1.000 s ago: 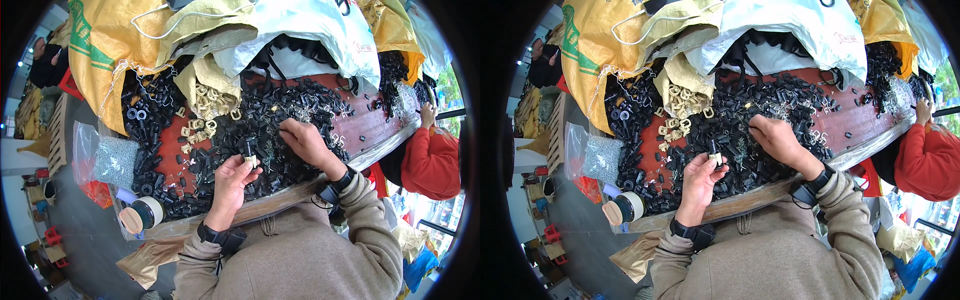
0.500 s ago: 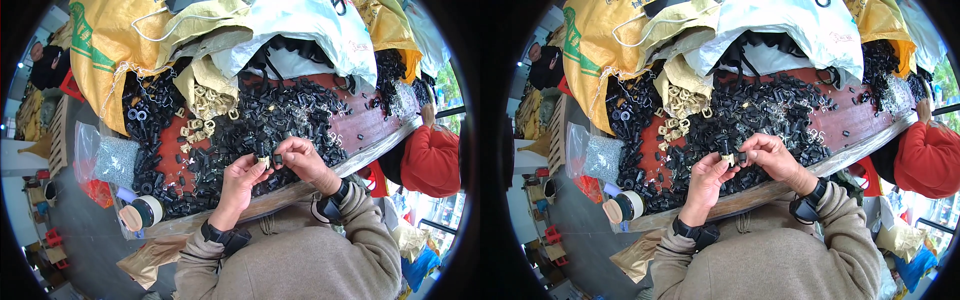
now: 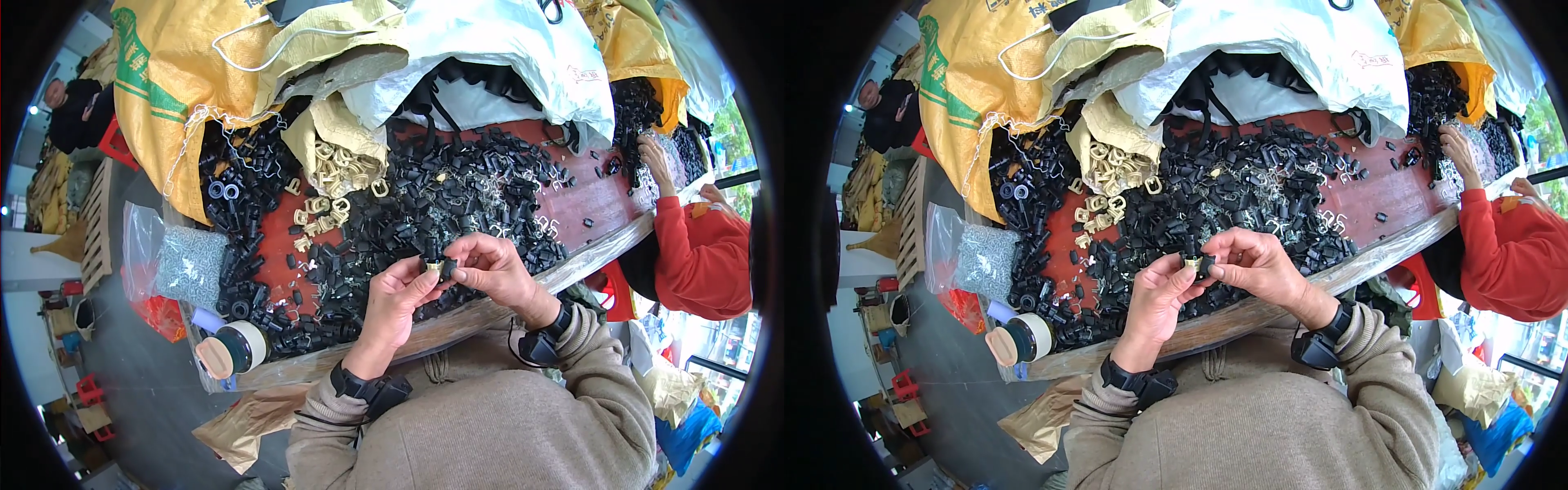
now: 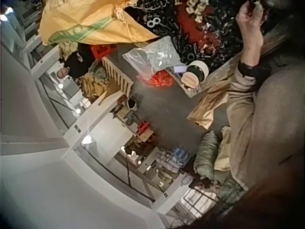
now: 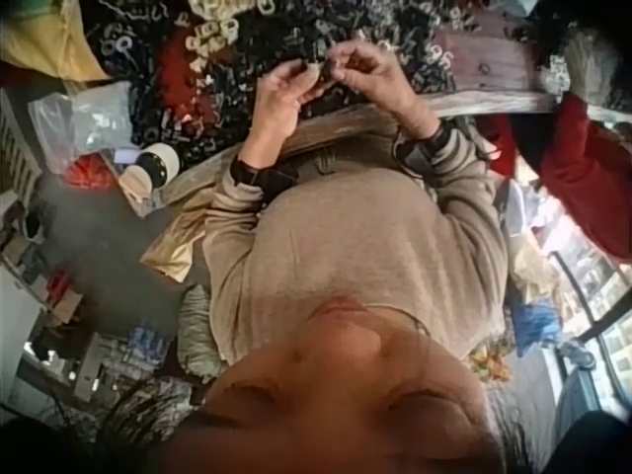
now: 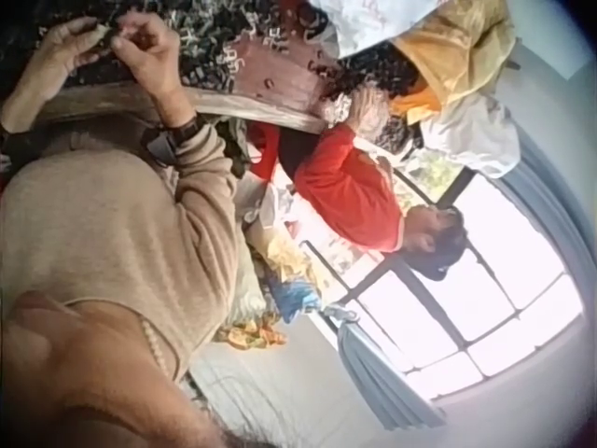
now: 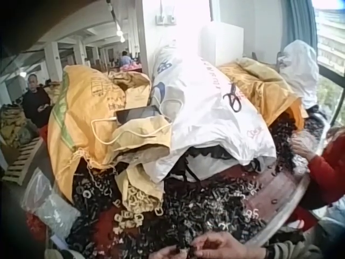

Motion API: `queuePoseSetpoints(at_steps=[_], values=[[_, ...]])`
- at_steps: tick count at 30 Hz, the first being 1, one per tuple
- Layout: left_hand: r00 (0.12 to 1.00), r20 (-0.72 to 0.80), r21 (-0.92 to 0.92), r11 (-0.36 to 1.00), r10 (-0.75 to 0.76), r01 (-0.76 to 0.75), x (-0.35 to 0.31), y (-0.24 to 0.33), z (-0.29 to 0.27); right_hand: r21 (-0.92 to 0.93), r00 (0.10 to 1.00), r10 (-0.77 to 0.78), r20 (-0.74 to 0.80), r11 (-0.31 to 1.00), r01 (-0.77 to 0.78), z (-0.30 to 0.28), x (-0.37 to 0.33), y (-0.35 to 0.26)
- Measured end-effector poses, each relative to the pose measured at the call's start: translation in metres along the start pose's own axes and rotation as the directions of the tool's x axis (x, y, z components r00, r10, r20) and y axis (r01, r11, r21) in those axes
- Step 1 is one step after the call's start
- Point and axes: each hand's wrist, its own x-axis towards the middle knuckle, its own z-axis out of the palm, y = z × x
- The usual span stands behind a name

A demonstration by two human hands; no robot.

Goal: The person assembles components by hand, picking up a black plastic housing and inserting a small beige part into it. They then slide a black plastic sleeve over the housing and place the completed assembly back onto the table.

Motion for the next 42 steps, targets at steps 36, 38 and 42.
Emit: queuePoseSetpoints(at_steps=[36, 38, 42], values=[[0.957, 0.237, 0.007, 0.985, -0.167, 0.17, -0.002, -0.004, 0.002, -0.792, 0.858, -0.468, 0.211, 0.433, 0.431, 0.005, -0.007, -0.012], [0.968, 0.222, 0.016, 0.993, -0.114, 0.113, 0.001, -0.002, -0.004, -0.836, 0.83, -0.517, 0.21, 0.344, 0.426, -0.005, 0.004, -0.026], [0.983, 0.185, 0.04, 0.999, -0.007, 0.0, 0.006, -0.003, -0.018, -0.876, 0.745, -0.597, -0.298, 0.481, 0.035, -0.079, 0.069, -0.039]])
